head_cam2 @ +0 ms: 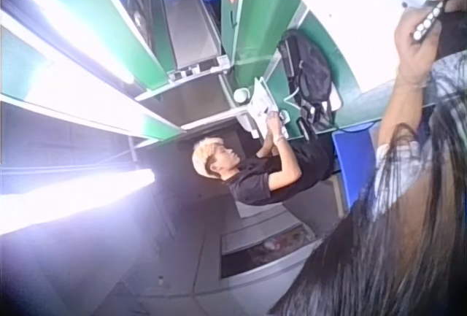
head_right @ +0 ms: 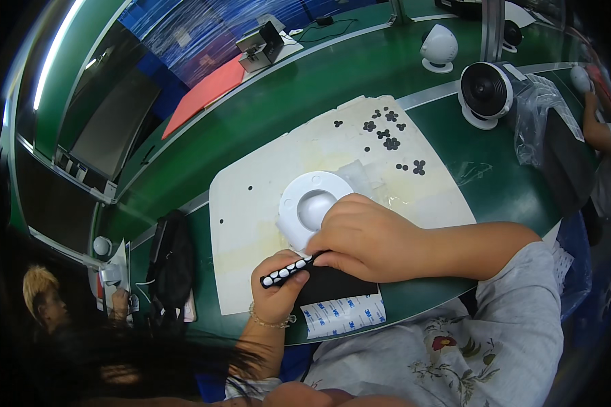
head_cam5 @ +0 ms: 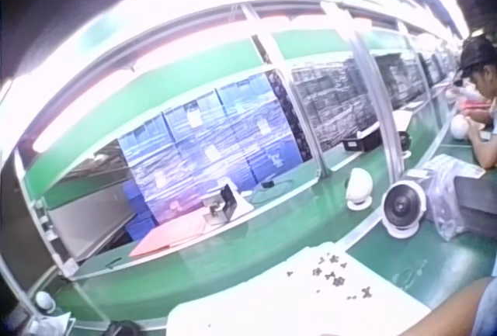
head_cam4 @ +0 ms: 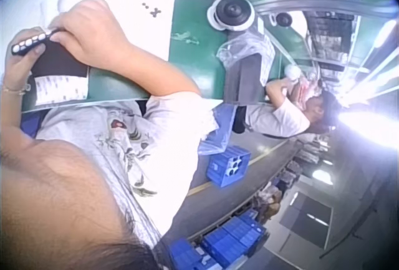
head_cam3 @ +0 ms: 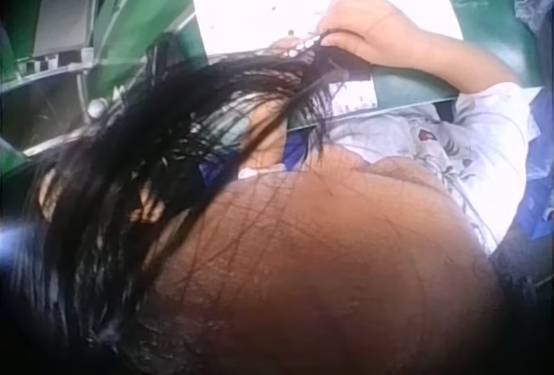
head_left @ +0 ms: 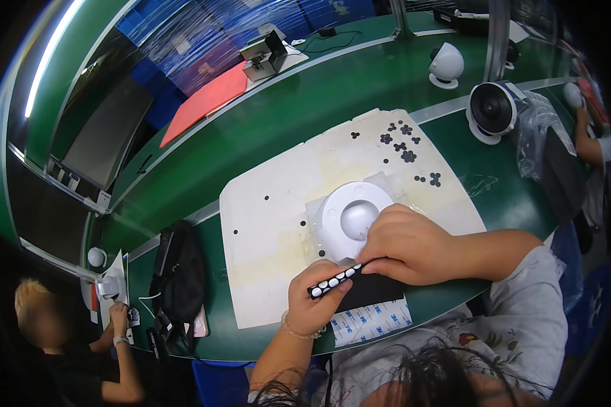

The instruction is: The person assembles a white dome-shaped electronic device by hand, placing small black circular components into designated holes on the device's surface. The person repeatedly picks up the components from a sheet and inserts them into the device, occasionally adjusting the device's position on the workbench.

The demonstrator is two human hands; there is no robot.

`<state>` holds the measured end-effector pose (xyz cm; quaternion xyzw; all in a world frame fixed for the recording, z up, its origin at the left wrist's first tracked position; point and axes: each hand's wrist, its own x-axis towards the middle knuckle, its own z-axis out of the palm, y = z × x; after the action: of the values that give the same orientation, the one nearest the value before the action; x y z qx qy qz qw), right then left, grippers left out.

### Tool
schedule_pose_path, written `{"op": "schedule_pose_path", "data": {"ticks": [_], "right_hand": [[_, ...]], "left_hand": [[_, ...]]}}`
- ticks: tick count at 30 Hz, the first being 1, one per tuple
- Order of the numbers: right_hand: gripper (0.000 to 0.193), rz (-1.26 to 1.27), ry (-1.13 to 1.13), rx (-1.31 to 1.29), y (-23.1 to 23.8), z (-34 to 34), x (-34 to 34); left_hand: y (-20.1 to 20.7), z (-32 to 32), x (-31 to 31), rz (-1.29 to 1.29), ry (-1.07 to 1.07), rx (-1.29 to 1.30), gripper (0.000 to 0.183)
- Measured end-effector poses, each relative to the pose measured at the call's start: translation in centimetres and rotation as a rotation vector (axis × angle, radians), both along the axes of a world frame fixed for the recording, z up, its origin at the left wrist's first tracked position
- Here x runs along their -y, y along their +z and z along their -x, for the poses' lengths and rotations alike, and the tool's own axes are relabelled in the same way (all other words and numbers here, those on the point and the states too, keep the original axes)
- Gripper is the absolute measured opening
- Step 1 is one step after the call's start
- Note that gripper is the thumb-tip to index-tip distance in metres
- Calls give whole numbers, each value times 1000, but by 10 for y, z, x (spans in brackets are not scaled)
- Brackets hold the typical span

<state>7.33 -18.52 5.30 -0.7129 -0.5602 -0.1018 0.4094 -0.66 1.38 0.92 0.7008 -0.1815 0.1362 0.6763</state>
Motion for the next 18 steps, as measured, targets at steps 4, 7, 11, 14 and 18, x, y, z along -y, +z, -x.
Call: {"op": "schedule_pose_path", "data": {"ticks": [4, 7, 11, 14, 18], "right_hand": [[16, -141, 33, 191, -1, -5, 0], [21, -215, 82, 167, 3, -9, 4], [38, -105, 42, -138, 1, -1, 5], [47, -151, 21, -64, -10, -1, 0], [43, -197, 4, 52, -11, -1, -1]], "left_hand": [[5, 2, 0, -41, 60, -32, 17], [3, 7, 2, 90, 167, -171, 13], [0, 5, 2, 118, 156, -130, 12], [1, 5, 3, 130, 153, -125, 12], [0, 6, 0, 86, 183, -152, 12]]}}
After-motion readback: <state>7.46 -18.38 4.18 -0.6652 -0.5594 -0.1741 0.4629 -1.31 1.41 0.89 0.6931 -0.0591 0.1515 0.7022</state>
